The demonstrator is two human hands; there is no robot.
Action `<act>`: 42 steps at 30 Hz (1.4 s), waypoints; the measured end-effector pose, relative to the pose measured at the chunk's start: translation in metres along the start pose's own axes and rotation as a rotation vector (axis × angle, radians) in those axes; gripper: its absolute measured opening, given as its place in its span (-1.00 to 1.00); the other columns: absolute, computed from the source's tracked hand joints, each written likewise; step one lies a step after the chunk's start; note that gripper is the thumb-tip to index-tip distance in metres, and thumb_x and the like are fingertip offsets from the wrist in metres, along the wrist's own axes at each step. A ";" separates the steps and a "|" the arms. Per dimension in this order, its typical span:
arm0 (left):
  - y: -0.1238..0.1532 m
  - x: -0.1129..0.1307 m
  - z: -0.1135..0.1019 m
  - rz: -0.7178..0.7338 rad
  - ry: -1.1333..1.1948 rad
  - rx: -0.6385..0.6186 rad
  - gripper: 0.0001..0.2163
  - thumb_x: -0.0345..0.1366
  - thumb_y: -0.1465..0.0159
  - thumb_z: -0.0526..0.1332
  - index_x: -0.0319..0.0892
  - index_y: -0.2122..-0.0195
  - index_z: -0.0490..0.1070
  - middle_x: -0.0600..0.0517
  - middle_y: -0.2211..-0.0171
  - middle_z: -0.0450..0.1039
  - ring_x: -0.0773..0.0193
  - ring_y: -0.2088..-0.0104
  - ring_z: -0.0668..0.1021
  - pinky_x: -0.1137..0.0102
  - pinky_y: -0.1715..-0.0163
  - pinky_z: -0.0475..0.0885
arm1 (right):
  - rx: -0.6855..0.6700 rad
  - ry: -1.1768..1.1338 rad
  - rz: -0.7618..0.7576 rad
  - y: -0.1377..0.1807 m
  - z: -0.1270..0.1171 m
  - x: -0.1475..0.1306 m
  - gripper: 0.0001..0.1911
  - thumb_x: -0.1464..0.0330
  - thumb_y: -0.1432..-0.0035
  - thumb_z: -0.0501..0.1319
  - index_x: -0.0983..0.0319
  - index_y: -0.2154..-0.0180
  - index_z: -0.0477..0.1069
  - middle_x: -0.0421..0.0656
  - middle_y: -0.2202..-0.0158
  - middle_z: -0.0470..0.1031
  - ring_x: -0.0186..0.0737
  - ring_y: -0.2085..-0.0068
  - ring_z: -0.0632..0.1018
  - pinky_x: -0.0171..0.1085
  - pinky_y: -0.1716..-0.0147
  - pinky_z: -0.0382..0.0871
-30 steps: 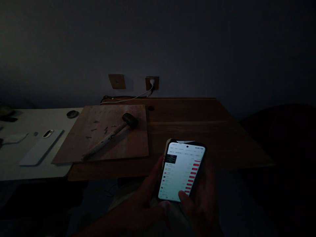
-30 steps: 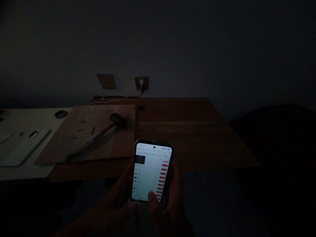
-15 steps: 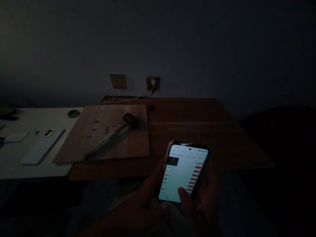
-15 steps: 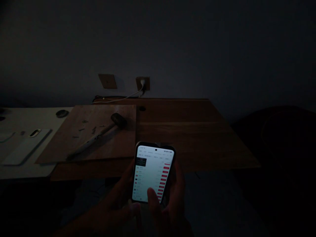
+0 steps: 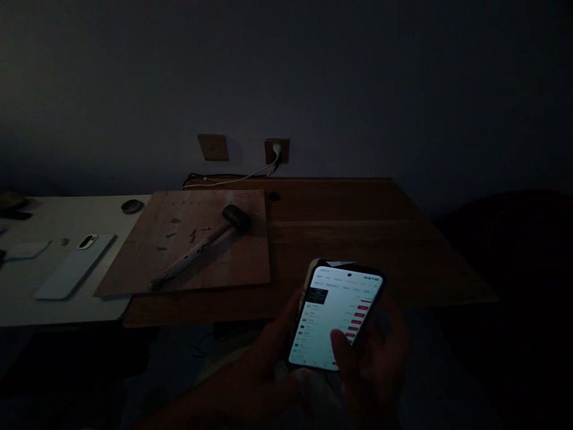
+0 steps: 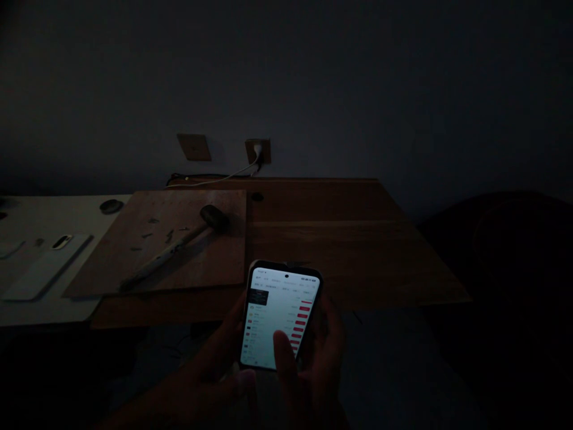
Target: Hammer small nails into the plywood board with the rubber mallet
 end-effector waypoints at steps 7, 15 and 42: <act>0.001 0.000 -0.001 -0.027 -0.013 0.042 -0.18 -0.19 -0.43 0.29 0.15 -0.57 -0.22 -0.14 -0.55 0.00 -0.24 -0.49 0.18 -0.21 -0.41 0.19 | 0.007 0.012 -0.015 -0.002 -0.002 -0.001 -0.09 0.10 -0.23 0.41 0.08 -0.42 -0.01 0.17 -0.20 0.54 0.13 -0.02 0.68 -0.02 0.17 0.62; -0.004 0.006 0.003 0.046 0.062 -0.012 -0.21 -0.21 -0.45 0.27 0.22 -0.56 -0.19 -0.14 -0.54 0.04 -0.21 -0.47 0.25 -0.19 -0.41 0.18 | 0.013 -0.070 0.018 0.001 0.001 0.000 0.00 0.11 -0.17 0.44 0.07 -0.45 -0.05 0.17 -0.19 0.54 0.13 0.01 0.68 0.00 0.18 0.60; 0.001 0.001 -0.002 0.005 0.000 0.018 -0.17 -0.25 -0.43 0.29 0.14 -0.57 -0.23 -0.13 -0.57 -0.08 -0.22 -0.51 0.14 -0.16 -0.42 0.19 | 0.059 0.329 -0.359 -0.009 -0.022 -0.009 -0.56 0.03 0.00 0.53 0.12 0.22 0.49 -0.11 0.30 0.56 0.00 0.31 0.63 -0.10 0.40 0.57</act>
Point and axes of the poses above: each hand's wrist, its own y-axis away from the middle knuckle, its own z-axis out of the palm, x = y × z, the point moved 8 cm from there along -y, towards the middle knuckle
